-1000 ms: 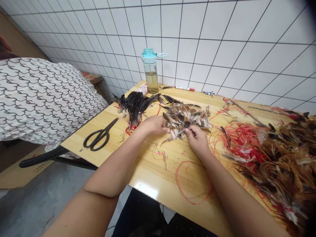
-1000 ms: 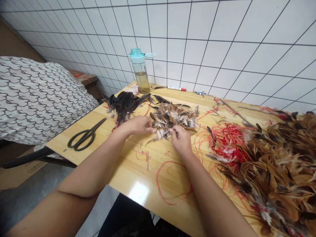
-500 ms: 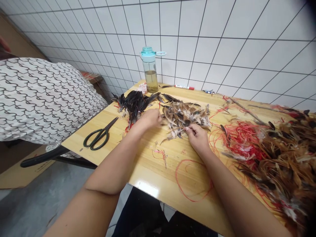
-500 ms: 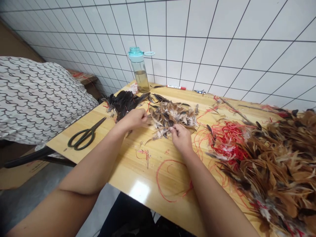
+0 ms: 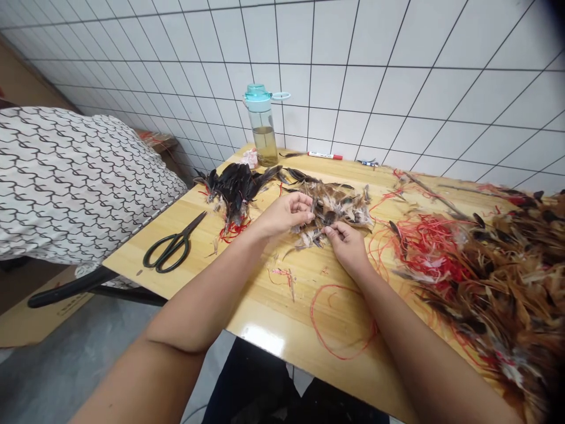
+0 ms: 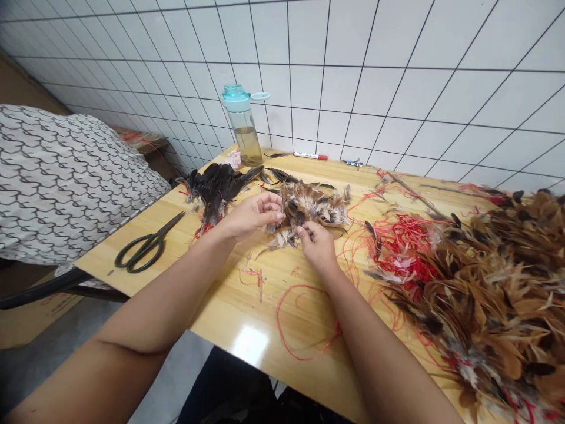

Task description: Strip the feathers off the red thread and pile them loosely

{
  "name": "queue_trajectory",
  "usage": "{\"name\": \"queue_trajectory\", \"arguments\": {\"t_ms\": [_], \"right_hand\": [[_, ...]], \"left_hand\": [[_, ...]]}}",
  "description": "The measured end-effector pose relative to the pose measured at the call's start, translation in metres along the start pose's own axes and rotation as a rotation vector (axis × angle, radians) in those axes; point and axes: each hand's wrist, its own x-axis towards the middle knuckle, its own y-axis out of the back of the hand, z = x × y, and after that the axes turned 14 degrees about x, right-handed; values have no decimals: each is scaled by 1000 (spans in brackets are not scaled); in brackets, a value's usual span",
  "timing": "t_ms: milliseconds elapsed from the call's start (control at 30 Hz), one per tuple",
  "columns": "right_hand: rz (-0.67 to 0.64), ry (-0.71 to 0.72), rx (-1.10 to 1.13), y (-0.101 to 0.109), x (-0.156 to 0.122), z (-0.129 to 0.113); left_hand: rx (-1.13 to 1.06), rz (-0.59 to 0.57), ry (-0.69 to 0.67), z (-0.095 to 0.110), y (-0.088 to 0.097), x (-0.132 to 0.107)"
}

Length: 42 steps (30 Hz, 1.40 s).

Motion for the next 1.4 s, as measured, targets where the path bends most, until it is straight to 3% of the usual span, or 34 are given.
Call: {"name": "queue_trajectory", "arguments": {"t_ms": [167, 367, 833, 967, 1233, 1400], "right_hand": [[-13, -41, 86, -1, 1, -1], [-53, -37, 80, -2, 1, 0], [-79, -50, 119, -4, 0, -2], [-84, 0, 26, -4, 1, -3], [-122, 115, -233, -4, -1, -1], [-112, 94, -104, -5, -1, -1]], "left_hand": [[25, -108, 1, -5, -18, 0], [-17, -5, 7, -14, -28, 2], [-40, -2, 66, -15, -26, 0], [-35, -8, 80, -14, -27, 0], [121, -27, 25, -7, -30, -2], [170, -16, -34, -13, -25, 0]]}}
